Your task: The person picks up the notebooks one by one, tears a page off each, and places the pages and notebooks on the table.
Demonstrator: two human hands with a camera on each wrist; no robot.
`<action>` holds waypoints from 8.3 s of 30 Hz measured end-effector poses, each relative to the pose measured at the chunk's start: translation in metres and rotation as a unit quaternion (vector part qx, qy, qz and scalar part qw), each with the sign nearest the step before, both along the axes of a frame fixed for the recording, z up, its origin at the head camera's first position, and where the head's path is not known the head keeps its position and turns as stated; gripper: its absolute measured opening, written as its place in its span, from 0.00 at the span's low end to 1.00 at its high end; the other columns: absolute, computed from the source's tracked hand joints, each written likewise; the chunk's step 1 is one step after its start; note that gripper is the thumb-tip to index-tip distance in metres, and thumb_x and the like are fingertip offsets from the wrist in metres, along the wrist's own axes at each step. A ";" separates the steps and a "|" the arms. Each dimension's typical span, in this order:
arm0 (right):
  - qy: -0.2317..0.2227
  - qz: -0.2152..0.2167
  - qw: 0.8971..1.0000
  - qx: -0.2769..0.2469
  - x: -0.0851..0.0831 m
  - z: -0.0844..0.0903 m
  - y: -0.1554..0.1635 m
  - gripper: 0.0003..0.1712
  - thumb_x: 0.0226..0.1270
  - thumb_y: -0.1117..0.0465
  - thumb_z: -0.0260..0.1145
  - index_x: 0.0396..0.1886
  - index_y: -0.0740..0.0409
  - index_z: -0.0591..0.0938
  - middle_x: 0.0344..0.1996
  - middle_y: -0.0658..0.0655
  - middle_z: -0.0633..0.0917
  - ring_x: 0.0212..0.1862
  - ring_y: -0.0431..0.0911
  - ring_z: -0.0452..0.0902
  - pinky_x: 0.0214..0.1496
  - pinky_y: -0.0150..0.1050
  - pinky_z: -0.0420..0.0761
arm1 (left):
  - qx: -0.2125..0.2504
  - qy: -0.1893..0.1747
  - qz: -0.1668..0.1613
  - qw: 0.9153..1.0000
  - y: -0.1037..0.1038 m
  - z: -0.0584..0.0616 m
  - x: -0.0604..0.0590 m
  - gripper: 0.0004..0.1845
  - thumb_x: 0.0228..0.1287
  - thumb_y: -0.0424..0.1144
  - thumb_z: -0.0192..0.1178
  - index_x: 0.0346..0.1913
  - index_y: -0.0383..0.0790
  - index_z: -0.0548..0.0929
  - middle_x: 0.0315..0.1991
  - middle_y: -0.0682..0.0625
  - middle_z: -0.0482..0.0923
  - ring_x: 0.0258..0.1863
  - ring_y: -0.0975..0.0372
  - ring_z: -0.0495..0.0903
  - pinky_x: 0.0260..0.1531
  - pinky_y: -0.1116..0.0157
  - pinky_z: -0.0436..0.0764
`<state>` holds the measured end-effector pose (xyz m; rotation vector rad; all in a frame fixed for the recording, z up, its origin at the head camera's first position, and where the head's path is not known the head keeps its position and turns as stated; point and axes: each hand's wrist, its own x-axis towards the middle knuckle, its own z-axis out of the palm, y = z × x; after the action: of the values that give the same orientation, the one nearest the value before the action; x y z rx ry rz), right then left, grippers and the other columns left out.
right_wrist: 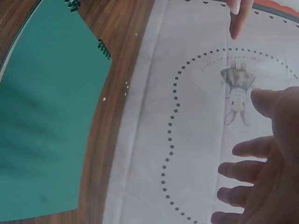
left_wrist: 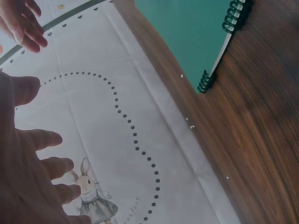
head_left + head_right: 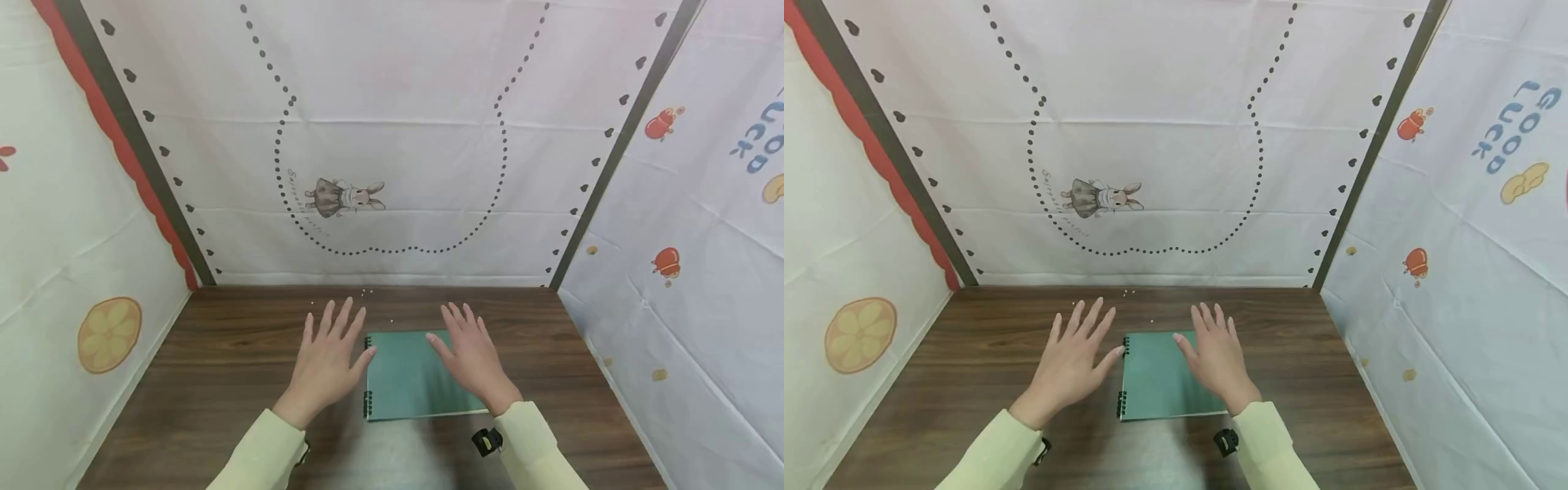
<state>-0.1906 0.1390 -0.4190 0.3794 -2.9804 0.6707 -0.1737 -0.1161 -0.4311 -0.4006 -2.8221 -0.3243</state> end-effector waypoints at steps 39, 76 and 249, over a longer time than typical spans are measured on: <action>-0.116 -0.143 0.967 -0.176 0.009 -0.095 0.050 0.33 0.76 0.46 0.52 0.70 0.64 0.65 0.69 0.69 0.68 0.69 0.64 0.64 0.65 0.61 0.69 | -0.003 -0.093 -0.062 0.994 0.039 -0.089 -0.002 0.35 0.67 0.58 0.56 0.70 0.41 0.67 0.73 0.39 0.60 0.73 0.45 0.59 0.69 0.40 0.59; -0.121 -0.185 0.957 -0.186 0.017 -0.131 0.058 0.27 0.75 0.55 0.54 0.64 0.69 0.69 0.71 0.75 0.60 0.70 0.68 0.59 0.68 0.63 0.63 | -0.018 -0.156 -0.106 0.982 0.056 -0.130 0.003 0.36 0.59 0.54 0.66 0.66 0.39 0.72 0.71 0.37 0.64 0.69 0.45 0.67 0.62 0.48 0.74; -0.155 -0.239 0.883 -0.373 -0.012 -0.141 0.067 0.35 0.78 0.43 0.44 0.69 0.66 0.65 0.68 0.70 0.67 0.69 0.63 0.62 0.70 0.60 0.63 | 0.507 0.007 0.267 0.819 -0.114 -0.088 0.045 0.30 0.75 0.47 0.46 0.75 0.60 0.52 0.74 0.45 0.57 0.23 0.66 0.72 0.24 0.71 0.74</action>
<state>-0.2022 0.2060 -0.5604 -0.5366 -2.5768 1.8034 -0.1288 -0.2302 -0.5190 0.5941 -2.1527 -1.5193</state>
